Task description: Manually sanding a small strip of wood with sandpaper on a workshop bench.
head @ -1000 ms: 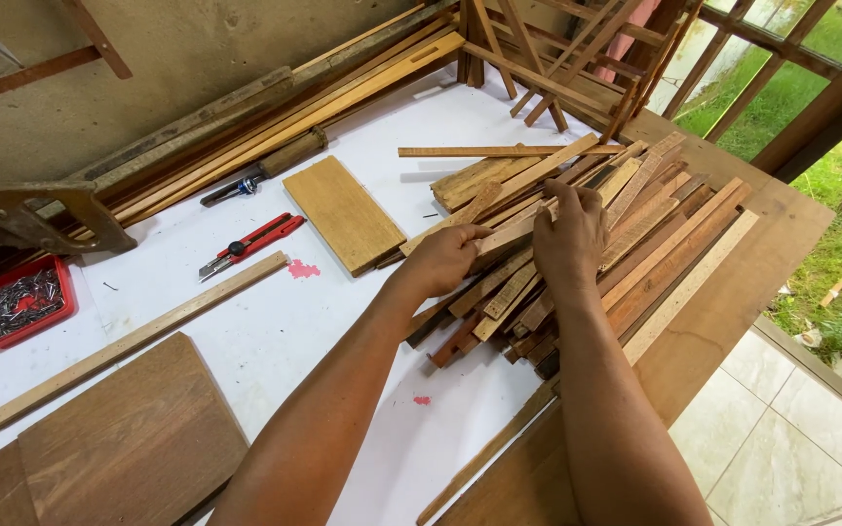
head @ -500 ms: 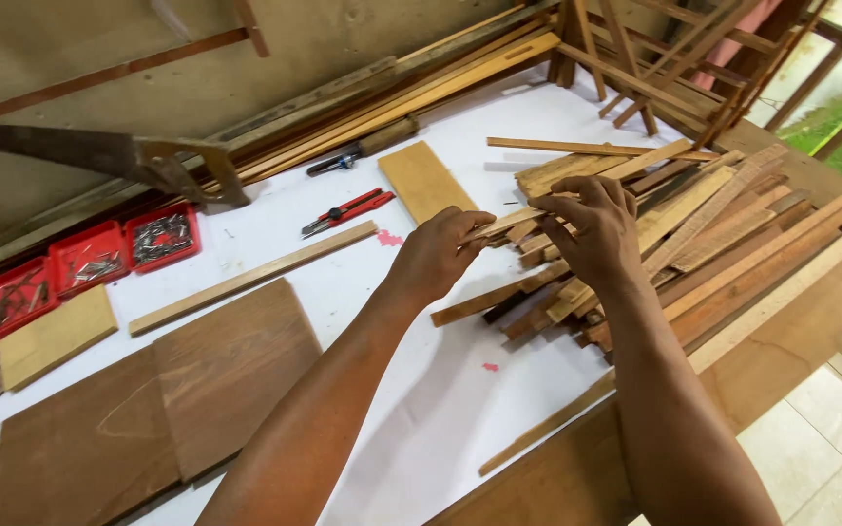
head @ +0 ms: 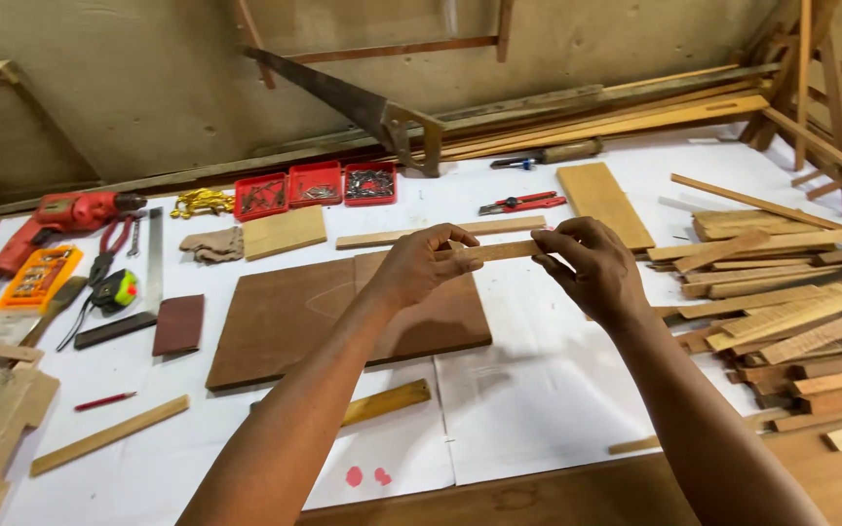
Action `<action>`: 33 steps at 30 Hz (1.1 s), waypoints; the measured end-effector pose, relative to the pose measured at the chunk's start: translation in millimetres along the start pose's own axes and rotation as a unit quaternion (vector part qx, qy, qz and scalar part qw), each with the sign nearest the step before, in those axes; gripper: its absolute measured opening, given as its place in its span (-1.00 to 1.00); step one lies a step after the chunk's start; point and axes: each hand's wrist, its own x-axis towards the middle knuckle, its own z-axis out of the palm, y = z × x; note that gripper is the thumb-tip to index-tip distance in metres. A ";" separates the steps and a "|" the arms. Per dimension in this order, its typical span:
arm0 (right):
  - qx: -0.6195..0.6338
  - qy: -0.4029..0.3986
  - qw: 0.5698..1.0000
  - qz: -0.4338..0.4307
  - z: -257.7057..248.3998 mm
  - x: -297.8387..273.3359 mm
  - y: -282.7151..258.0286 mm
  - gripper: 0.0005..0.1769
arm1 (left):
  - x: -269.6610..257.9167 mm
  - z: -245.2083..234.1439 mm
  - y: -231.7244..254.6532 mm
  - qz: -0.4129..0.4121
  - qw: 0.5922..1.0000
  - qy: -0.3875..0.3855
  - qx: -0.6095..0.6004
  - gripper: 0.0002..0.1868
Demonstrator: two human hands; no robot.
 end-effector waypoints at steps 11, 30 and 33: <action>0.107 -0.088 0.990 0.017 82.3 45.8 -104.5 -0.75 | -130.4 -130.5 -35.3 0.049 0.976 0.161 0.136 -0.57; 0.200 -0.239 0.931 -0.189 237.8 89.2 -386.0 -0.82 | -413.1 -300.3 -85.5 -0.166 0.917 0.267 0.247 -0.75; 0.161 -0.255 0.934 -0.191 259.5 88.2 -410.6 -0.84 | -441.3 -310.1 -111.4 -0.078 0.866 0.277 0.408 -0.77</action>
